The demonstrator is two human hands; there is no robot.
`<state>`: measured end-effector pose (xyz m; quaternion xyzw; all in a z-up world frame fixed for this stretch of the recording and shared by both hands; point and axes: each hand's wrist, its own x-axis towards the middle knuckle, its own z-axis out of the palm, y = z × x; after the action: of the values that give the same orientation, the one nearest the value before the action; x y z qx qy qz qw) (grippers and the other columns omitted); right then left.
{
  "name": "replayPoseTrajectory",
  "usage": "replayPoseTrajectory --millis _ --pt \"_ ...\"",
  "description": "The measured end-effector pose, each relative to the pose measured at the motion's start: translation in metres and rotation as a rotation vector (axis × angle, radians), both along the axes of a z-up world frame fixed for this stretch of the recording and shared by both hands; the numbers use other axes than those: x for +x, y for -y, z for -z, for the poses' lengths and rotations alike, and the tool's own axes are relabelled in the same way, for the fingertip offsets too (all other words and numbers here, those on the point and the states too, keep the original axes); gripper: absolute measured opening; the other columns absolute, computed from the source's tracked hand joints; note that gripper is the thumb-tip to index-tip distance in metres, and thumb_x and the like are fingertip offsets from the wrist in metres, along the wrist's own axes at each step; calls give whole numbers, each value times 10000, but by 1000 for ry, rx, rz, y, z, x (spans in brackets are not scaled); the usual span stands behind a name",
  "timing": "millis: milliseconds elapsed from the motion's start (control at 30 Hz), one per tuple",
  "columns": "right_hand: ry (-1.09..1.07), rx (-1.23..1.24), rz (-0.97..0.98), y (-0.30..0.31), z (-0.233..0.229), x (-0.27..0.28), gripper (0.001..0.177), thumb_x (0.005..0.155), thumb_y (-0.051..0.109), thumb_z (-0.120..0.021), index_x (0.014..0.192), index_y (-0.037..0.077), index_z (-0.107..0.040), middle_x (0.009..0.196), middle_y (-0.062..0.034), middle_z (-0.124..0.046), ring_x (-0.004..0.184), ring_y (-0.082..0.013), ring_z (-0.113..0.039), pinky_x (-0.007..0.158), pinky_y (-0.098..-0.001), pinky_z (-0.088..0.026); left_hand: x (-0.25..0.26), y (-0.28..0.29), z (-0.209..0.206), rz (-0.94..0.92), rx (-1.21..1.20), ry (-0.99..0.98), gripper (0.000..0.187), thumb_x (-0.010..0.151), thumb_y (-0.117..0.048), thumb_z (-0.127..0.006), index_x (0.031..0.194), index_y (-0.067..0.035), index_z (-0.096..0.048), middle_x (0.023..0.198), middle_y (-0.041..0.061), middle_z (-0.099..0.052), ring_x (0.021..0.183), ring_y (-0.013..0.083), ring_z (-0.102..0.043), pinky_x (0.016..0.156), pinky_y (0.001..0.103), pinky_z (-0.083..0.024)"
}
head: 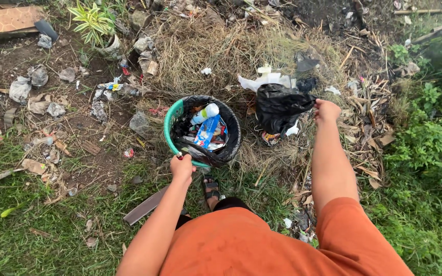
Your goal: Emptying a trash bin into a burning pile of waste.
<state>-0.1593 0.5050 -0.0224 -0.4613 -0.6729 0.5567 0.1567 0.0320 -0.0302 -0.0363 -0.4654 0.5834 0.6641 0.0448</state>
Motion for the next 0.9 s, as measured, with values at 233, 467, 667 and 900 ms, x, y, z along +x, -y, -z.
replayPoseTrajectory --millis 233,467,667,900 --pt "-6 -37 66 -15 16 -9 191 819 135 -805 884 12 -675 642 -142 -695 392 -175 -538 412 -347 -459 0 9 -8 -49 15 5 80 824 -4 -600 880 5 -544 724 81 -485 320 208 -523 351 321 -446" --pt "47 -12 -76 -8 47 13 169 830 98 -799 870 26 -651 619 -126 -668 372 -152 -524 386 -308 -372 7 12 0 -34 -15 14 52 806 -25 -590 844 -19 -555 675 77 -513 331 218 -566 366 314 -468" --pt "55 42 -199 71 58 52 133 830 70 -798 885 5 -696 693 -160 -690 467 -164 -616 411 -270 -433 13 11 -10 -35 2 42 40 829 -18 -581 848 -14 -546 698 81 -490 326 204 -534 359 315 -446" --pt "205 152 -329 104 134 74 50 811 172 -802 824 138 -768 648 -67 -716 481 -118 -603 477 -211 -428 20 11 -1 -19 16 75 51 849 -13 -572 846 -18 -521 729 100 -485 330 209 -513 367 315 -444"
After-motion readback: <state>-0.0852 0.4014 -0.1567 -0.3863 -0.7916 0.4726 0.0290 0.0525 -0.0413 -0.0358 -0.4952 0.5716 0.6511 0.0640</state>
